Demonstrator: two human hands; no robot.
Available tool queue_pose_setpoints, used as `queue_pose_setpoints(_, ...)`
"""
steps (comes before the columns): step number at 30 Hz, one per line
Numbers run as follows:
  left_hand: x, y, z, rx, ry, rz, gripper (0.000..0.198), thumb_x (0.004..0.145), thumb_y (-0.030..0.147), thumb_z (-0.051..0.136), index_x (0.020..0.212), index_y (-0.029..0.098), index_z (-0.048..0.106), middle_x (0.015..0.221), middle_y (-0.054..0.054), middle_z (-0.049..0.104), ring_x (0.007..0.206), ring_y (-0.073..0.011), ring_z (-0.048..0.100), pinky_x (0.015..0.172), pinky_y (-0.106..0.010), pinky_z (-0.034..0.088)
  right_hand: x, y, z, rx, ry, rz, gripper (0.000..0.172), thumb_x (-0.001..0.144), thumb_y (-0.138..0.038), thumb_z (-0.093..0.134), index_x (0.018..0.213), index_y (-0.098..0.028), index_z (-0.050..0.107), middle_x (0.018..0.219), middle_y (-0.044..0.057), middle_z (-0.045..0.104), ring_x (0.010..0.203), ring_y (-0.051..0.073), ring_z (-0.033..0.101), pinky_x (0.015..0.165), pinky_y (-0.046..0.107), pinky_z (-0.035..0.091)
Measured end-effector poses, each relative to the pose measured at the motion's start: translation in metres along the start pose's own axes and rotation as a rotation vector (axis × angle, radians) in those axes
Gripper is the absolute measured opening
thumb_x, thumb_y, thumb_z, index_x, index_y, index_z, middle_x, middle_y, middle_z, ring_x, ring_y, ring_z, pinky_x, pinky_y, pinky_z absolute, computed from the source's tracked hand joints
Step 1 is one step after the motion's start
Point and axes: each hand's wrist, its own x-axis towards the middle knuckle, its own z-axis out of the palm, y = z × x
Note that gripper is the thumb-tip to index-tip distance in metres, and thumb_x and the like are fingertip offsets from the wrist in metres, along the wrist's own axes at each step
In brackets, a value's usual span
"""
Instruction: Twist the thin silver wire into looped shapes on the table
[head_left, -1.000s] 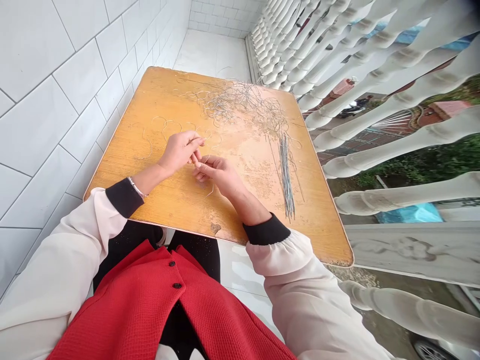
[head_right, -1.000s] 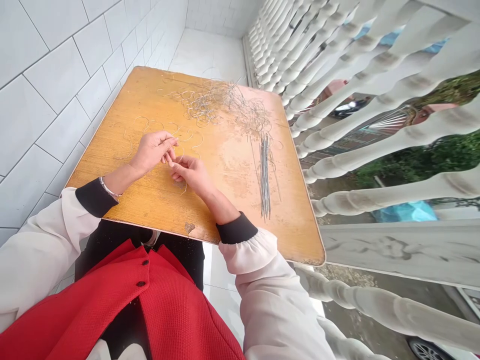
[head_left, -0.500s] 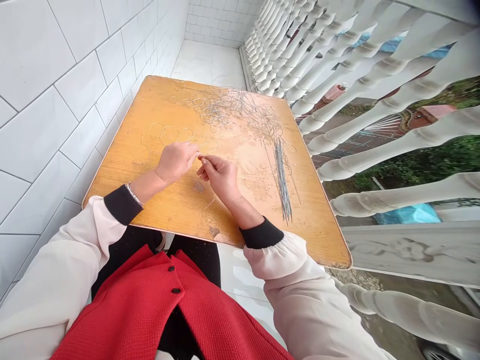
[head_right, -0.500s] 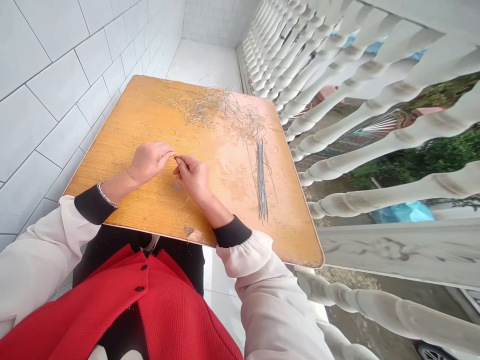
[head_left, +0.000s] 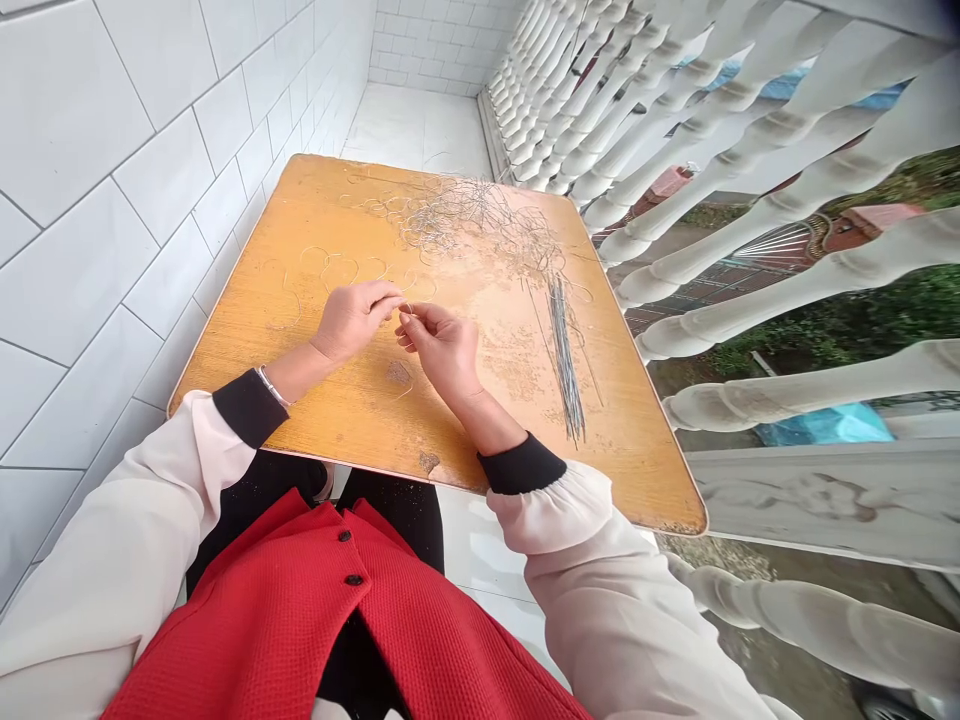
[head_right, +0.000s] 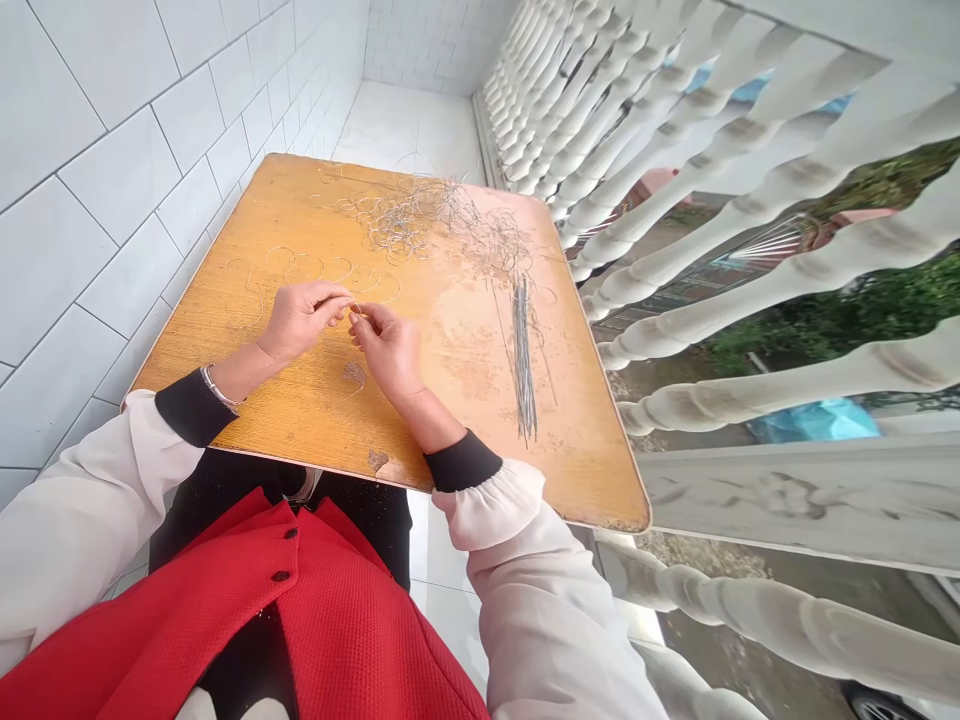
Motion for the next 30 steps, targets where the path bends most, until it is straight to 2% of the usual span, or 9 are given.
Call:
queue_pose_setpoints(7,0.000,-0.009,-0.005,-0.220,-0.096,-0.183,0.016,0.088,0.014,0.058,0.095,0.014,0.072,0.071,-0.001,0.072,0.061,-0.0086,0.065,0.063,-0.020,0.052,0.004,0.003,-0.005,0.033,0.044,0.059,0.030,0.080,-0.046,0.073,0.073,-0.017,0.068,0.058,-0.001,0.063,0.048,0.007,0.055,0.046,0.020,0.047)
queue_pose_setpoints(10,-0.001,-0.008,-0.008,-0.236,-0.124,-0.218,0.014,0.087,0.013,0.059,0.093,0.013,0.072,0.068,-0.001,0.071,0.061,-0.0087,0.066,0.064,-0.020,0.053,0.007,0.007,-0.004,0.039,0.020,0.047,0.032,0.081,-0.048,0.072,0.076,-0.017,0.067,0.060,-0.001,0.064,0.048,0.007,0.056,0.046,0.019,0.047)
queue_pose_setpoints(15,0.000,-0.004,-0.006,-0.233,-0.143,-0.197,0.015,0.088,0.015,0.059,0.091,0.014,0.073,0.068,-0.001,0.070,0.061,-0.0087,0.065,0.062,-0.020,0.053,0.008,0.011,-0.005,0.056,0.016,0.031,0.032,0.086,-0.049,0.067,0.093,-0.018,0.068,0.061,-0.003,0.063,0.046,0.008,0.057,0.046,0.020,0.048)
queue_pose_setpoints(20,0.001,-0.005,-0.006,-0.152,-0.118,-0.171,0.018,0.090,0.017,0.057,0.092,0.015,0.075,0.069,-0.001,0.070,0.059,-0.0087,0.062,0.062,-0.021,0.050,0.006,0.006,-0.004,0.057,0.061,0.030,0.026,0.086,-0.043,0.065,0.093,-0.017,0.069,0.059,-0.003,0.063,0.046,0.009,0.058,0.046,0.021,0.049)
queue_pose_setpoints(24,0.000,-0.007,-0.008,-0.058,-0.069,-0.104,0.020,0.090,0.018,0.057,0.096,0.016,0.076,0.072,-0.002,0.072,0.065,-0.0107,0.064,0.065,-0.022,0.049,0.004,0.004,-0.003,0.083,0.062,0.048,0.024,0.085,-0.040,0.067,0.091,-0.017,0.069,0.059,-0.003,0.064,0.047,0.009,0.058,0.048,0.022,0.050)
queue_pose_setpoints(27,-0.001,-0.009,-0.008,-0.025,-0.071,-0.107,0.020,0.086,0.016,0.061,0.101,0.016,0.075,0.071,-0.001,0.072,0.065,-0.0105,0.063,0.066,-0.022,0.049,0.005,0.005,-0.003,0.095,0.068,0.075,0.023,0.083,-0.039,0.068,0.088,-0.017,0.069,0.059,-0.002,0.065,0.046,0.009,0.058,0.048,0.022,0.050)
queue_pose_setpoints(30,-0.001,-0.009,-0.008,0.021,-0.088,-0.112,0.021,0.081,0.011,0.064,0.098,0.016,0.074,0.079,-0.002,0.075,0.068,-0.0108,0.065,0.069,-0.023,0.051,0.006,0.007,-0.004,0.093,0.080,0.074,0.025,0.081,-0.039,0.070,0.092,-0.017,0.069,0.059,-0.003,0.066,0.047,0.009,0.059,0.049,0.022,0.051)
